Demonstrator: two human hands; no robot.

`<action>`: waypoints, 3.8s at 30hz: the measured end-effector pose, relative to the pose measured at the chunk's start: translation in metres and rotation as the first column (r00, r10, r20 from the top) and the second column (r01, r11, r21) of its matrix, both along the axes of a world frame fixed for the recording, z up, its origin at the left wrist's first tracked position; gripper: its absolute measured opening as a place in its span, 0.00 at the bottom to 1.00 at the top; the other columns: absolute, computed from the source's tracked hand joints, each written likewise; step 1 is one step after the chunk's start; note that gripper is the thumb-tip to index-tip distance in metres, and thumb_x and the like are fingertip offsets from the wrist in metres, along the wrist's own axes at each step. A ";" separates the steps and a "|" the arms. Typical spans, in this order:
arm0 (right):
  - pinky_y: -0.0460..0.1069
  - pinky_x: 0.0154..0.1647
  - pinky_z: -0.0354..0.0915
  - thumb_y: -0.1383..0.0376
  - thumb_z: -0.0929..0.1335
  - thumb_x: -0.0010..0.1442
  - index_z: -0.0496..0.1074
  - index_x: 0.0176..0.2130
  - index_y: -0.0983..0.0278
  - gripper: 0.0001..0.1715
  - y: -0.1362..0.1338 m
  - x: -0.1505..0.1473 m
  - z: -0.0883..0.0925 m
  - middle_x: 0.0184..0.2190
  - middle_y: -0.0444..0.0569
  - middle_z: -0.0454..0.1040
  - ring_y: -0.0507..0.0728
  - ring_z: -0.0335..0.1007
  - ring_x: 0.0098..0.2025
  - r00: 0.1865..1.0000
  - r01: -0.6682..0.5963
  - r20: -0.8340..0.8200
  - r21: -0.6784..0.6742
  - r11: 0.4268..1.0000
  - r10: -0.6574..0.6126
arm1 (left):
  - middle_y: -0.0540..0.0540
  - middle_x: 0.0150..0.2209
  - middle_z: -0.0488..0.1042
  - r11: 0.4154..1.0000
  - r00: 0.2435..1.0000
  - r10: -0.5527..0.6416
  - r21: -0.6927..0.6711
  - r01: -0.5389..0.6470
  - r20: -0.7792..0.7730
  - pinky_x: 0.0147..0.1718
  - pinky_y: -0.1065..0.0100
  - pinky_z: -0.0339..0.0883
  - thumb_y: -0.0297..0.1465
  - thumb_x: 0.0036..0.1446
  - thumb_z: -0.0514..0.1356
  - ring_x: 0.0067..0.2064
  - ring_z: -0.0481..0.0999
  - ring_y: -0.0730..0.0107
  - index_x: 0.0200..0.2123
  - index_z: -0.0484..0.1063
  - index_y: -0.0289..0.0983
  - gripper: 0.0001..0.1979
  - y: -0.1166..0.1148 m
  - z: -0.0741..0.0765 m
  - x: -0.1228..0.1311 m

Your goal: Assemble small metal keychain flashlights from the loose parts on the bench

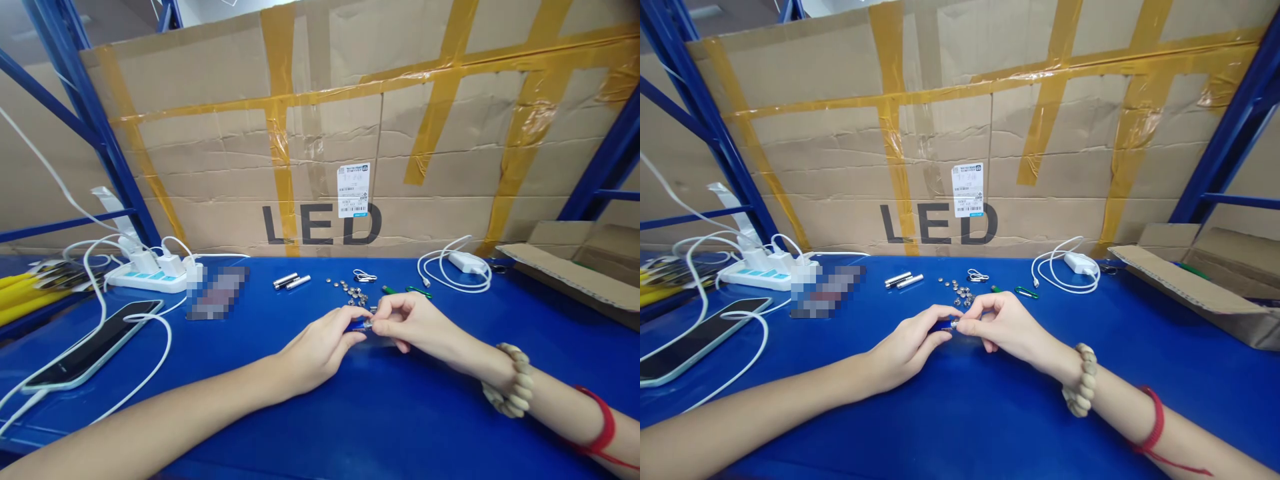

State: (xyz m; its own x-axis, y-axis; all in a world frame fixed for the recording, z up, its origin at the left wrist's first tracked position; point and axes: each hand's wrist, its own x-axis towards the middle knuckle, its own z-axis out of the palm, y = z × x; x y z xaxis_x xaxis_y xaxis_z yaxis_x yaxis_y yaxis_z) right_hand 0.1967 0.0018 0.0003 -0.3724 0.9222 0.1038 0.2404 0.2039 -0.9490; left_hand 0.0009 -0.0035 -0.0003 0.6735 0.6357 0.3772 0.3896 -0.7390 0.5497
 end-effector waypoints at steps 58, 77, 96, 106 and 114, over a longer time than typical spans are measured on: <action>0.45 0.23 0.59 0.59 0.68 0.54 0.74 0.25 0.63 0.12 -0.008 0.001 0.013 0.27 0.48 0.73 0.50 0.63 0.24 0.923 -0.047 0.333 0.597 0.801 -0.194 | 0.47 0.32 0.72 0.995 0.996 0.060 -0.079 -0.065 -0.068 0.33 0.70 0.65 0.31 0.62 0.47 0.33 0.73 0.68 0.39 0.61 0.37 0.06 0.000 -0.003 -0.001; 0.42 0.15 0.50 0.55 0.73 0.42 0.69 0.22 0.66 0.18 -0.010 -0.006 0.008 0.11 0.37 0.61 0.45 0.53 0.13 0.994 0.050 0.096 -0.022 0.999 -0.047 | 0.45 0.45 0.73 1.000 1.000 0.017 0.012 -0.017 -0.021 0.42 0.68 0.66 0.28 0.61 0.49 0.42 0.74 0.68 0.52 0.59 0.39 0.16 -0.001 -0.002 -0.002; 0.41 0.16 0.47 0.50 0.72 0.44 0.67 0.25 0.66 0.22 -0.014 -0.013 0.006 0.09 0.35 0.59 0.44 0.49 0.13 0.997 0.001 -0.077 -0.278 0.961 -0.023 | 0.46 0.34 0.73 0.979 0.998 0.056 0.198 -0.051 -0.020 0.34 0.72 0.65 0.25 0.61 0.46 0.33 0.72 0.70 0.41 0.65 0.36 0.10 0.000 0.000 0.001; 0.40 0.15 0.45 0.50 0.71 0.47 0.65 0.26 0.65 0.22 -0.013 -0.013 0.004 0.09 0.35 0.60 0.44 0.48 0.13 0.997 -0.021 -0.082 -0.280 0.960 -0.002 | 0.45 0.35 0.72 0.987 0.998 0.060 0.152 -0.057 -0.017 0.35 0.71 0.65 0.25 0.61 0.45 0.33 0.72 0.70 0.42 0.65 0.36 0.11 0.000 0.001 0.002; 0.40 0.15 0.45 0.48 0.71 0.45 0.64 0.25 0.65 0.24 -0.013 -0.014 0.004 0.10 0.36 0.60 0.44 0.50 0.13 0.998 -0.003 -0.055 -0.275 0.962 -0.013 | 0.47 0.34 0.73 0.989 0.998 0.055 0.136 -0.053 -0.012 0.36 0.72 0.65 0.26 0.61 0.46 0.33 0.72 0.71 0.42 0.66 0.37 0.11 0.000 0.000 0.000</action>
State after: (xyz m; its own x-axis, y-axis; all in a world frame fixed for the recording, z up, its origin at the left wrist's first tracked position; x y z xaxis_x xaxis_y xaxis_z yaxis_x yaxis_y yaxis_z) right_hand 0.1827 -0.0111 0.0046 -0.3683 0.9201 -0.1331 0.1855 -0.0676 -0.9803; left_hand 0.0013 -0.0031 0.0000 0.6460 0.6153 0.4517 0.4391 -0.7836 0.4394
